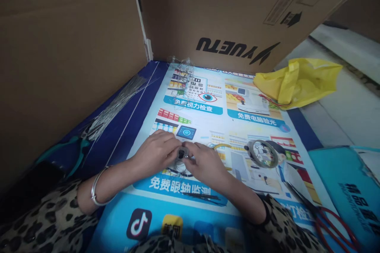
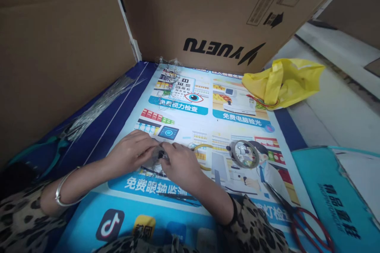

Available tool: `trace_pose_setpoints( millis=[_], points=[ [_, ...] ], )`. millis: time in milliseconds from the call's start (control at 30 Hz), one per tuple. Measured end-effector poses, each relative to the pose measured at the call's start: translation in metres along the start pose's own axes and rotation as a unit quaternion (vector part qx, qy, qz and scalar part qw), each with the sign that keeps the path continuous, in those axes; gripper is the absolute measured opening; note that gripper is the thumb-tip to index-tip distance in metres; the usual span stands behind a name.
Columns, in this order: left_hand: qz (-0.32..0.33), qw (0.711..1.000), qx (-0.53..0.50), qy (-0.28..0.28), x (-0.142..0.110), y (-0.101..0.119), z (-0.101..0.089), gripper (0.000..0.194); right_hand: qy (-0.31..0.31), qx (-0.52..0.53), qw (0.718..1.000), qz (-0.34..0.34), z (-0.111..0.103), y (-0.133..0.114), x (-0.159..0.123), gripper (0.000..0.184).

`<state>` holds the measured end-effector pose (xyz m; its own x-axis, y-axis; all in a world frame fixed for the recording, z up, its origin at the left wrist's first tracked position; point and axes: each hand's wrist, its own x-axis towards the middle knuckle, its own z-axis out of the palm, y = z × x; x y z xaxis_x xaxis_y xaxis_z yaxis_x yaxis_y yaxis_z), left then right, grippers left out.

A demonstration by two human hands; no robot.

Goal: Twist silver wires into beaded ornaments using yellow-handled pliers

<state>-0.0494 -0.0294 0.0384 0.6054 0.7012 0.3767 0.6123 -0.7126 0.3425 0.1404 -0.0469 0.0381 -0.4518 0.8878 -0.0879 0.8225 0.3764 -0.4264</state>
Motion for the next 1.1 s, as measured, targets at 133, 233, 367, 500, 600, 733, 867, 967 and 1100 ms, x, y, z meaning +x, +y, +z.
trace_pose_setpoints(
  millis=[133, 233, 367, 500, 600, 733, 867, 967, 1100],
  points=[
    [0.000, 1.000, 0.005, -0.012, 0.000, 0.001, -0.002, 0.020, 0.016, 0.019, 1.000, 0.005, 0.005, 0.000, -0.001, 0.031],
    [-0.007, 1.000, 0.014, -0.010, 0.001, 0.002, -0.002, 0.020, 0.035, 0.040, 0.999, 0.008, 0.008, 0.001, -0.001, 0.034],
    [-0.018, 1.000, 0.015, 0.001, 0.000, 0.003, -0.001, 0.018, 0.056, 0.066, 0.996, 0.002, 0.011, 0.002, -0.003, 0.031],
    [-0.020, 1.000, 0.018, -0.004, -0.001, 0.002, 0.001, 0.016, 0.063, 0.083, 0.994, -0.009, 0.011, 0.003, -0.004, 0.028],
    [-0.020, 0.999, 0.027, -0.013, -0.002, 0.001, 0.002, 0.017, 0.069, 0.089, 0.994, -0.013, 0.011, 0.003, -0.005, 0.027],
    [-0.018, 0.998, 0.041, -0.031, -0.002, 0.001, 0.001, 0.019, 0.076, 0.093, 0.992, -0.025, 0.013, 0.004, -0.006, 0.028],
    [-0.009, 0.997, 0.047, -0.057, -0.001, 0.001, -0.002, 0.019, 0.083, 0.089, 0.992, -0.035, 0.015, 0.007, -0.007, 0.030],
    [0.001, 0.995, 0.051, -0.089, 0.001, 0.001, -0.005, 0.019, 0.085, 0.086, 0.992, -0.042, 0.016, 0.008, -0.006, 0.031],
    [-0.003, 0.991, 0.041, -0.125, 0.001, 0.001, -0.009, 0.020, 0.087, 0.086, 0.991, -0.049, 0.017, 0.009, -0.006, 0.031]
  ],
)
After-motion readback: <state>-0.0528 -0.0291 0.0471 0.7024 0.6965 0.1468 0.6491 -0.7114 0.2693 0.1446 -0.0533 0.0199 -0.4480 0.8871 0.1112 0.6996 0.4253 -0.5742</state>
